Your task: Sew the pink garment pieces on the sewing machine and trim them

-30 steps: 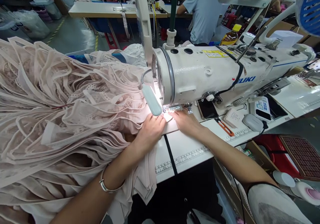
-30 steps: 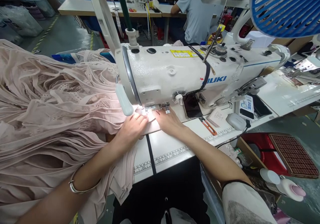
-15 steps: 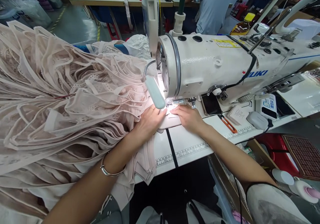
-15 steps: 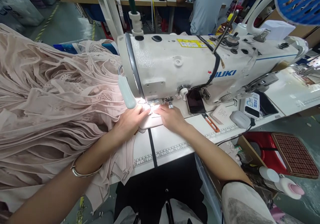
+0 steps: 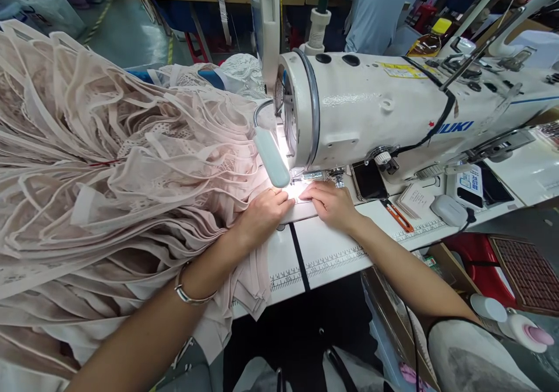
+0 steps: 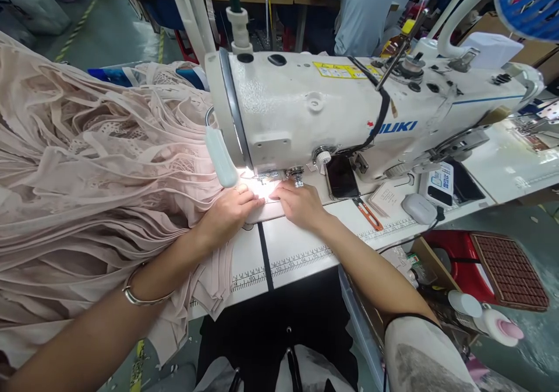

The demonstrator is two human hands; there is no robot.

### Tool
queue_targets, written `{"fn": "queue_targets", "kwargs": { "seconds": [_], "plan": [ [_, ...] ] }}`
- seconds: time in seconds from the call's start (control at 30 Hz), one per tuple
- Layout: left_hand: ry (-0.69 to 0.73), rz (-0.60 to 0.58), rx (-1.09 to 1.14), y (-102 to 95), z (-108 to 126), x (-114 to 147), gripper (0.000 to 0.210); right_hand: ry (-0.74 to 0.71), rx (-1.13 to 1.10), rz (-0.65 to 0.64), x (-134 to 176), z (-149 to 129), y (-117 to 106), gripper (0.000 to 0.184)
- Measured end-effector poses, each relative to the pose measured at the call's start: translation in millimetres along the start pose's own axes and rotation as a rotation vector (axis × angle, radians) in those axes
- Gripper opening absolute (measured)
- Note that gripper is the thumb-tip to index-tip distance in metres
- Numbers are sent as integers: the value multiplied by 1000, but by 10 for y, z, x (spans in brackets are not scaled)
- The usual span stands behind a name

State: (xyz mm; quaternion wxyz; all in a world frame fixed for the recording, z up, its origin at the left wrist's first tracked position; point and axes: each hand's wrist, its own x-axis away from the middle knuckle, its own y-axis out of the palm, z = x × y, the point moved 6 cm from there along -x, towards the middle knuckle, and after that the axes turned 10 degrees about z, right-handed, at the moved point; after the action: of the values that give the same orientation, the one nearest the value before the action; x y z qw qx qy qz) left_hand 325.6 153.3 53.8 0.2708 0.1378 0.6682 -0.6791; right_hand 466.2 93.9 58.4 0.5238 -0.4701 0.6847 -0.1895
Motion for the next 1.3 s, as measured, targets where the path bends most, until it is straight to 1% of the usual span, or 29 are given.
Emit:
{"fn": "queue_targets", "kwargs": {
  "seconds": [0.07, 0.17, 0.33, 0.4, 0.47, 0.6, 0.7, 0.83, 0.93, 1.1, 1.3],
  "plan": [
    [1, 4, 14, -12, 16, -2, 31, -4, -11, -7, -6, -5, -1, 34],
    [-10, -6, 48, -17, 16, 5, 33, -31, -34, -50, -15, -32, -11, 34],
    [-76, -14, 101, -47, -26, 28, 30, -132, -44, -140, -6, -96, -18, 36],
    [-108, -4, 129, -81, -46, 44, 26, -176, -49, -143, 1, -124, -17, 34],
    [-125, -26, 172, -91, -55, 63, 25, -198, -27, -124, 7, -140, -13, 32],
    [-150, -108, 203, -40, -64, 90, 32, -186, 66, -78, 20, -135, 2, 33],
    [-168, -128, 162, -6, -73, 89, 33, -184, 105, -86, 36, -115, 19, 37],
    [-157, -133, 135, 7, -70, 87, 33, -189, 89, -144, 49, -76, 39, 39],
    [-156, -129, 130, 7, -75, 93, 32, -189, 75, -159, 47, -69, 32, 40],
    [-176, -89, 142, -11, -94, 62, 33, -104, 119, -169, 24, -67, 32, 44],
    [-200, -121, 99, 24, -124, -3, 30, -75, 201, -212, -15, -105, 59, 46]
  ]
}}
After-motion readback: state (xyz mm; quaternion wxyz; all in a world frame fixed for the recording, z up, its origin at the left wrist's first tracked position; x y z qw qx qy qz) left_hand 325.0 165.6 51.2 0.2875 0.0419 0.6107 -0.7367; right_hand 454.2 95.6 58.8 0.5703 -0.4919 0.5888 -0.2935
